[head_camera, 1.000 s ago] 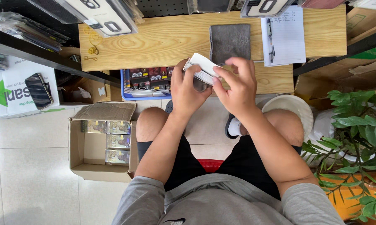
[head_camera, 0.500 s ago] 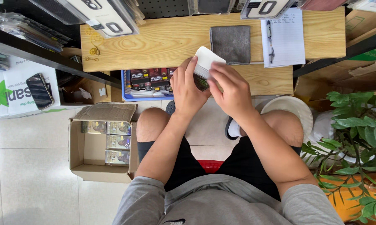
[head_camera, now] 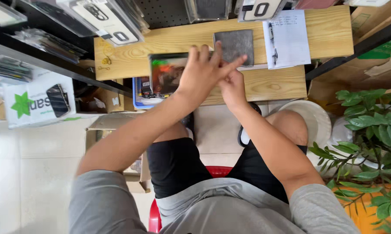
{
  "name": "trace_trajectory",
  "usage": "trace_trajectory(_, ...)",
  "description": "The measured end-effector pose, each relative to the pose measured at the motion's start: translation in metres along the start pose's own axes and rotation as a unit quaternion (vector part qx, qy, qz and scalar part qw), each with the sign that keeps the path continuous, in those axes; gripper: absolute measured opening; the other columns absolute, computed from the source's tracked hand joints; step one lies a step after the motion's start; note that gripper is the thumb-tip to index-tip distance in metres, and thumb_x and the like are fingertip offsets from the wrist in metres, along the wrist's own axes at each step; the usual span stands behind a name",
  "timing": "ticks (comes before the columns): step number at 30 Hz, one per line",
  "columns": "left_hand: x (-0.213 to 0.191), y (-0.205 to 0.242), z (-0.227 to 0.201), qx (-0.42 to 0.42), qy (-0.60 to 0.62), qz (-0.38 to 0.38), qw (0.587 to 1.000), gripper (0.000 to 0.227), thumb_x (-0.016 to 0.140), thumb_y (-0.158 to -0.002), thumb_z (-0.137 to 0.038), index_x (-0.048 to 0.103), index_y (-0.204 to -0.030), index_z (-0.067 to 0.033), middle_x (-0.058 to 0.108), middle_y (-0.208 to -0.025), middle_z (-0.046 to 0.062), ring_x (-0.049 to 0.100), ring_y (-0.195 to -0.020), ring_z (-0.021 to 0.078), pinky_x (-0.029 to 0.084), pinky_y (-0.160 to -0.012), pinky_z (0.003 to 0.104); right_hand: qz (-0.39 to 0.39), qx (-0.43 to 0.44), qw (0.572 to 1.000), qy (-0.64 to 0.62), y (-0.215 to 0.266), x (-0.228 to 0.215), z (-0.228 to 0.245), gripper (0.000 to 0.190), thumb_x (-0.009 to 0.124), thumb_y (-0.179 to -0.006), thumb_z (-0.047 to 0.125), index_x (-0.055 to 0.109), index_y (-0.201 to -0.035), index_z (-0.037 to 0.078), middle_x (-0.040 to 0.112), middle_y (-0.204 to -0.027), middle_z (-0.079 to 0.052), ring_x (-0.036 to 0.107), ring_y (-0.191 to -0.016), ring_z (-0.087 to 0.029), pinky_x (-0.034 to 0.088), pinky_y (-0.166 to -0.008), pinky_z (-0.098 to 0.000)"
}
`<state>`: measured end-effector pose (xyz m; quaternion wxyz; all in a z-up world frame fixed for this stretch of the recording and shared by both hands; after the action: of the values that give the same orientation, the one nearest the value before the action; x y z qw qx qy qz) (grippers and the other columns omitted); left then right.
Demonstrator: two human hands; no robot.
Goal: The person wipes a product box with a cloth, removes a screen protector from its sleeve, and then wipes the surface of a smartphone screen with the cloth.
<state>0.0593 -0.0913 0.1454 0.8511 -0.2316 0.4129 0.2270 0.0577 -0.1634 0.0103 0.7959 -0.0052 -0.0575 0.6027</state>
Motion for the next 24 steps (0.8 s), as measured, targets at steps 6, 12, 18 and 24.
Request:
trace_trajectory(6,0.003,-0.032,-0.050,0.203,-0.131,0.234,0.942,0.089,0.049,-0.100,-0.037,-0.016,-0.160,-0.0432,0.036,-0.156,0.021,0.042,-0.137,0.0297,0.031,-0.102,0.045,-0.013,0.041,0.989,-0.140,-0.011,-0.011,0.010,0.028,0.073,-0.090,0.009,0.066,-0.117,0.006,0.070,-0.095,-0.001,0.060,-0.087,-0.009,0.047,-0.071,-0.0266)
trace_trajectory(12,-0.018,-0.047,-0.043,0.244,-0.048,0.199,0.948,0.076,0.056,-0.097,-0.035,0.015,-0.161,-0.0455,0.065,-0.129,0.006,0.058,-0.111,0.0302,0.036,-0.091,0.043,-0.016,0.106,0.948,-0.298,-0.015,-0.019,0.003,0.029,0.074,-0.088,0.015,0.065,-0.115,0.012,0.071,-0.098,-0.002,0.063,-0.092,-0.013,0.048,-0.074,-0.0306)
trace_trajectory(18,-0.046,-0.045,-0.006,0.241,0.049,0.069,0.967,0.084,0.074,-0.082,-0.026,0.035,-0.156,-0.0349,0.068,-0.115,0.007,0.062,-0.103,0.0291,0.045,-0.084,0.041,0.002,0.168,0.881,-0.442,-0.021,-0.007,0.002,0.029,0.074,-0.086,0.022,0.064,-0.113,0.018,0.071,-0.101,-0.003,0.065,-0.096,-0.017,0.049,-0.076,-0.0346)
trace_trajectory(24,-0.066,-0.043,0.008,0.239,0.107,0.086,0.961,0.094,0.077,-0.077,-0.019,0.032,-0.159,-0.0268,0.067,-0.110,0.013,0.060,-0.101,0.0329,0.044,-0.086,0.044,0.053,0.192,0.850,-0.488,-0.016,0.007,0.011,0.015,0.068,-0.088,0.017,0.064,-0.101,0.023,0.071,-0.098,-0.001,0.067,-0.100,-0.019,0.049,-0.082,-0.0412)
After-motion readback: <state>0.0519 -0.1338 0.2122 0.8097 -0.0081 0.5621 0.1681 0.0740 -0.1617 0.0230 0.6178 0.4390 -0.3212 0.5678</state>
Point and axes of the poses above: each hand's wrist, its own y-axis away from the middle knuckle, its own x-axis out of the palm, z = x × y, the point moved 8 cm from there along -y, towards the middle knuckle
